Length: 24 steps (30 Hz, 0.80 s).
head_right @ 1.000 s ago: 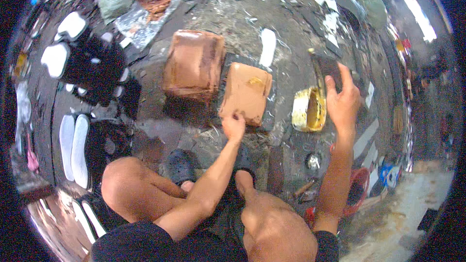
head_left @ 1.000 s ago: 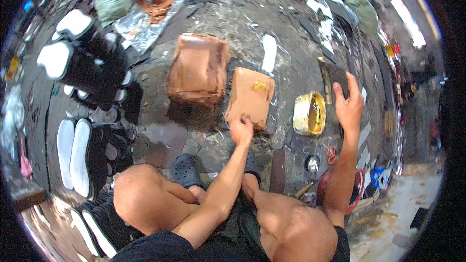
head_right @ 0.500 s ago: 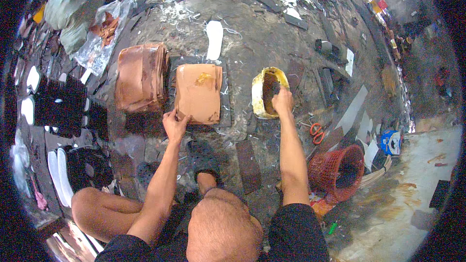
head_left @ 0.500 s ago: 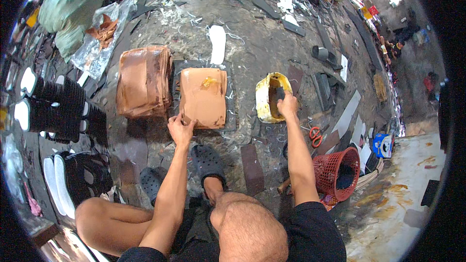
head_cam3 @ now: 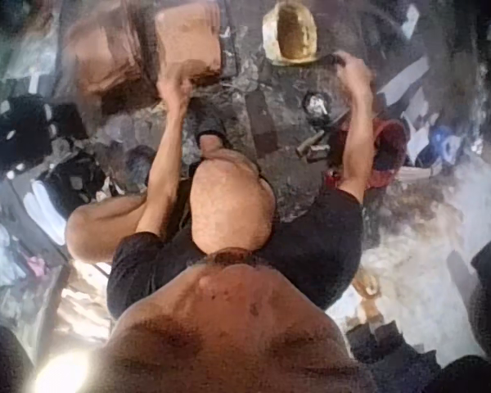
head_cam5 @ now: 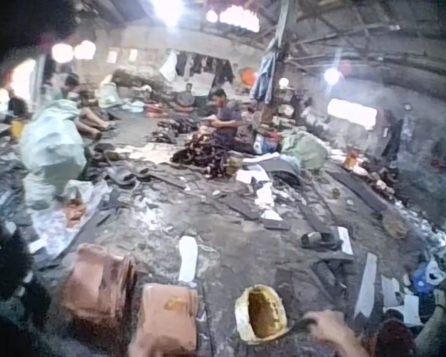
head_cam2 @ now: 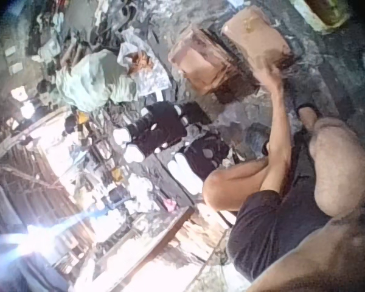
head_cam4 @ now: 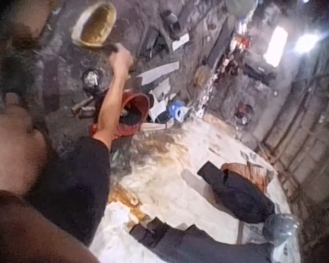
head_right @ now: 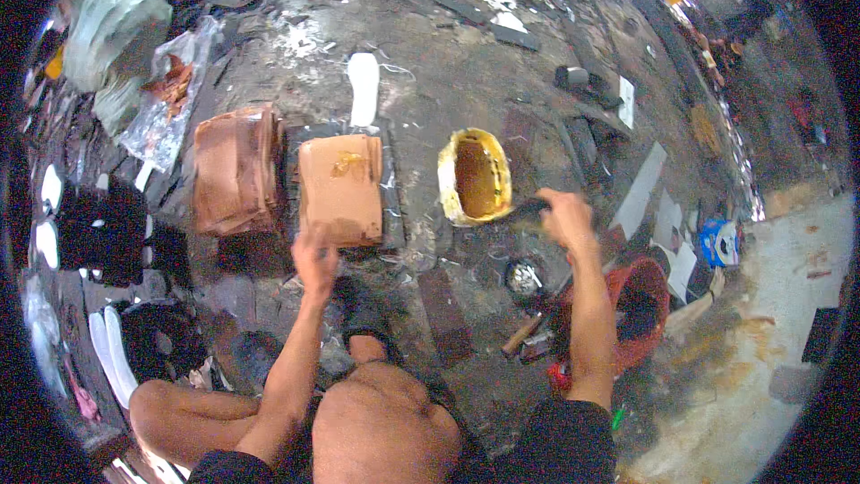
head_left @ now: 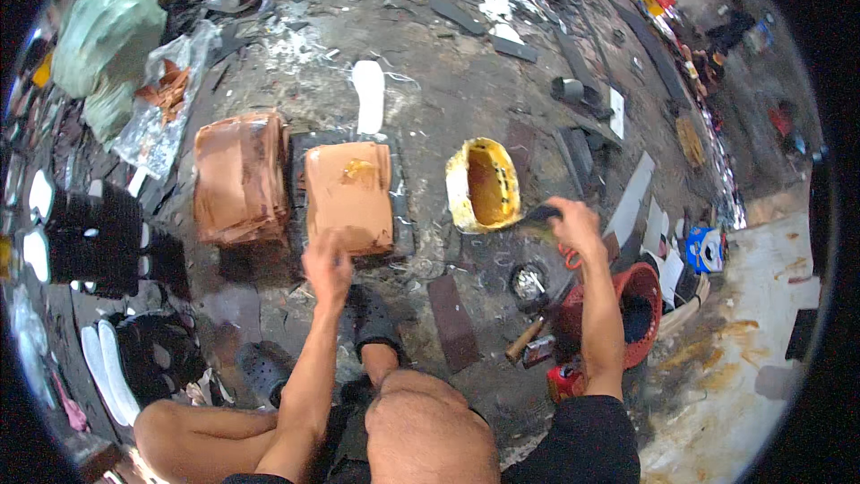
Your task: The person sits on the floor and applies a yellowish substance from a yellow container onto rectangular brown leather pieces using a brush. The person repeatedly dips the brush into the container and spreads the substance across the surface of each piece, then stacks the treated pieces. The person also handles a red basket and a knife.
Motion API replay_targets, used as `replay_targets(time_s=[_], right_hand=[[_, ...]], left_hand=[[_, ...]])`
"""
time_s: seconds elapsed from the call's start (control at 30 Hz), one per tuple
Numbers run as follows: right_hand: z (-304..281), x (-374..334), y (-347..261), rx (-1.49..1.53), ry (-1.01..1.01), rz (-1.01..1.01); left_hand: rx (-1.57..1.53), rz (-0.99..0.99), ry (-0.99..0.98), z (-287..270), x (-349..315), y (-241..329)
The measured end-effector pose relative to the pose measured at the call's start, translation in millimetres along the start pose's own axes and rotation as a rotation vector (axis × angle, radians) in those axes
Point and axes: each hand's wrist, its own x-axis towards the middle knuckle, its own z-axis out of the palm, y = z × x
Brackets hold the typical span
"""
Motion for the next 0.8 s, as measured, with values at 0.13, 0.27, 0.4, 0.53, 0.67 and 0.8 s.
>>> replay_targets(time_s=[0.13, 0.27, 0.4, 0.53, 0.67, 0.8], right_hand=[[-53, 32, -37, 0.190, 0.403, -0.030], [-68, 54, -135, 0.569, 0.406, -0.352], [-3, 97, -242, 0.893, 0.167, -0.490], [118, 120, -319, 0.693, 0.288, -0.268], [111, 67, -365, 0.671, 0.295, -0.029], [145, 87, -338, 0.416, 0.229, 0.017]], left_hand=[[0.334, 0.218, -0.321, 14, 3, -15], [0.290, 0.247, -0.341, 3, 4, -27], [0.265, 0.318, -0.345, 1, -2, -27], [0.210, 0.329, -0.315, 11, 1, -13], [0.273, 0.190, -0.358, -5, -9, -30], [0.226, 0.206, -0.361, -2, -3, -11]])
